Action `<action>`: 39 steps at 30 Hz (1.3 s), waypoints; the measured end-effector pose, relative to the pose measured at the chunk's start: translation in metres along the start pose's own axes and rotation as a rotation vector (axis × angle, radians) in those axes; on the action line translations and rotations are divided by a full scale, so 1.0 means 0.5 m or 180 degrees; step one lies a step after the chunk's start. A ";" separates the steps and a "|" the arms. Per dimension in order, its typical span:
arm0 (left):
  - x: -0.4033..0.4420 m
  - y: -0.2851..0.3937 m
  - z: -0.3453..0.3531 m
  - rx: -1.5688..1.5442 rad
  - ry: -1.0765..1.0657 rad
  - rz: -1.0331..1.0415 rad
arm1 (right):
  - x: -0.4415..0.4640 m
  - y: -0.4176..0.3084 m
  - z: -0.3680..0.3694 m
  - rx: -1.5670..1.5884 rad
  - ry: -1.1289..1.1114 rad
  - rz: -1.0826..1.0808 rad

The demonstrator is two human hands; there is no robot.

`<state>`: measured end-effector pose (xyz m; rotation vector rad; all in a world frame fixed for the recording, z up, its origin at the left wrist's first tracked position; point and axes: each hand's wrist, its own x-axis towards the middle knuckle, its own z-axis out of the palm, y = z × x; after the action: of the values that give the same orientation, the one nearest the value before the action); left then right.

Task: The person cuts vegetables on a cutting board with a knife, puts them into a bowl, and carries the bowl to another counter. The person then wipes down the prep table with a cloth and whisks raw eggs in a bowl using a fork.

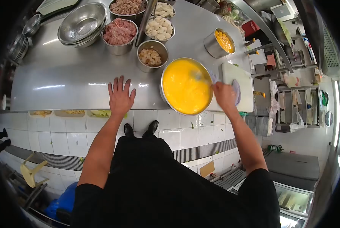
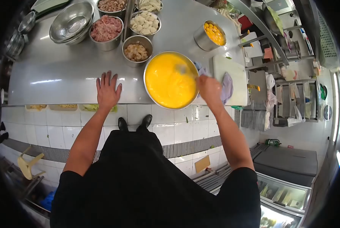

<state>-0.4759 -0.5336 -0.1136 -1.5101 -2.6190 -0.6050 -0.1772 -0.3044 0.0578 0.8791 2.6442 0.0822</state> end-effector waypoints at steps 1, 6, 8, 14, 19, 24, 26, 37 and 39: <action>0.010 -0.001 -0.002 0.0004 0.0023 -0.0006 | 0.017 0.010 -0.009 -0.0021 0.0004 0.0421; 0.010 -0.002 -0.004 -0.0001 -0.0026 -0.0013 | 0.021 0.002 -0.004 -0.0106 -0.0128 0.0130; 0.018 -0.001 -0.005 0.0033 0.0057 0.0010 | 0.037 0.023 -0.010 0.0164 0.0520 0.1347; 0.018 -0.001 -0.003 -0.0029 0.0069 0.0013 | 0.017 0.022 0.011 0.0024 0.0373 0.0522; 0.029 -0.007 -0.005 0.0008 0.0116 0.0004 | 0.025 -0.037 -0.033 -0.0002 -0.0125 0.0016; 0.024 -0.002 -0.002 0.0007 0.0080 -0.0025 | 0.017 -0.043 0.001 -0.0049 -0.0254 0.0083; 0.018 -0.003 0.001 -0.0011 0.0068 0.0004 | 0.025 -0.019 -0.018 0.0140 -0.0019 -0.0038; 0.019 -0.003 -0.005 -0.0020 0.0020 -0.0036 | 0.035 -0.041 -0.030 0.0456 -0.0173 0.0838; 0.018 -0.003 -0.001 0.0004 -0.0025 -0.0028 | 0.020 -0.026 -0.054 0.0048 -0.0308 0.0092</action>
<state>-0.4820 -0.5271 -0.1113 -1.5047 -2.6327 -0.5991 -0.2015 -0.3074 0.0779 0.9032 2.5461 0.0264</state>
